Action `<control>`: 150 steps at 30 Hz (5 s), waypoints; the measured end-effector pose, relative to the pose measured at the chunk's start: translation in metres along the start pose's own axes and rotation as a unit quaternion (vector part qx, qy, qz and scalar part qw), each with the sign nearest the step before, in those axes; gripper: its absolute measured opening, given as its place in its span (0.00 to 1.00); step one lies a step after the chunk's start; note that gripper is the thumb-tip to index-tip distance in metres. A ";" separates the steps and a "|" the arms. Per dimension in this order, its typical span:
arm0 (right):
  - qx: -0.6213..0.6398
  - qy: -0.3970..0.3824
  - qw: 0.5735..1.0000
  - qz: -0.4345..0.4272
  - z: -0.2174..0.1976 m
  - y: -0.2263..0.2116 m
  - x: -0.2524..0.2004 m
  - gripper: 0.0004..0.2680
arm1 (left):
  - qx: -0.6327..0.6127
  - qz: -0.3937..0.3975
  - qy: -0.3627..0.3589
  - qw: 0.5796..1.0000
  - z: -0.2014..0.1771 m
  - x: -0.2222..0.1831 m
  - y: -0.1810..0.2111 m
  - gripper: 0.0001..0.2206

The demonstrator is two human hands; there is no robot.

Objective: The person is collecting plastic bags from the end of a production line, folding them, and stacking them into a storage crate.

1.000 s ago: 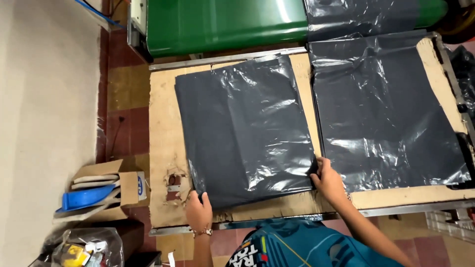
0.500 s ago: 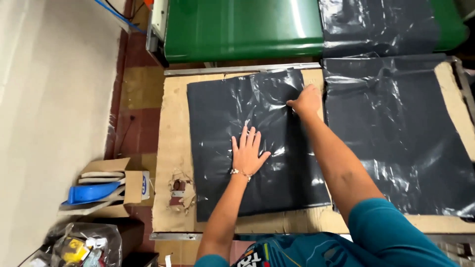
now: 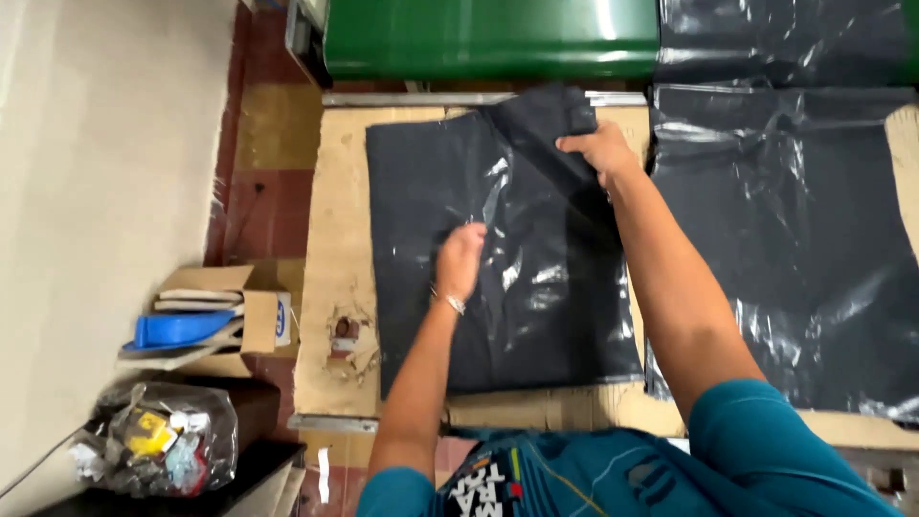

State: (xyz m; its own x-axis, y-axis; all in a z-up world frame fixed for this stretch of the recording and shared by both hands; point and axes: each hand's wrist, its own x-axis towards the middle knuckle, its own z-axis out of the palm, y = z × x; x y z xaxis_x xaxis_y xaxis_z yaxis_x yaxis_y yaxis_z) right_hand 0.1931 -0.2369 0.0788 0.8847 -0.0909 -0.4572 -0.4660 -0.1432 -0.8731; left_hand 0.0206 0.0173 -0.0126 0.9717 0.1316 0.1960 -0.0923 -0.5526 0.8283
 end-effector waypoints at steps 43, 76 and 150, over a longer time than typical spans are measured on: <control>-0.306 -0.182 0.762 -0.540 0.081 0.255 -0.367 0.20 | 0.056 0.137 -0.544 0.826 -0.123 -0.147 0.081 0.13; -0.460 0.349 0.805 -0.137 -0.406 0.192 -0.188 0.20 | 0.418 0.098 -0.045 0.902 -0.043 -0.090 0.145 0.27; -0.179 0.097 0.936 -0.286 -0.432 0.129 -0.517 0.14 | -0.135 0.425 -0.408 0.797 -0.092 -0.211 0.448 0.16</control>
State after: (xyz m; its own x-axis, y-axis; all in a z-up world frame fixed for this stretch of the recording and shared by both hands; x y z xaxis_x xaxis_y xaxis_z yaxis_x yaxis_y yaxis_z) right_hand -0.3302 -0.6344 0.2756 0.9879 -0.0707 0.1381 0.0784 -0.5408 -0.8375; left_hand -0.2460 -0.1824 0.3659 0.3413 -0.8348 0.4319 -0.7287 0.0553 0.6826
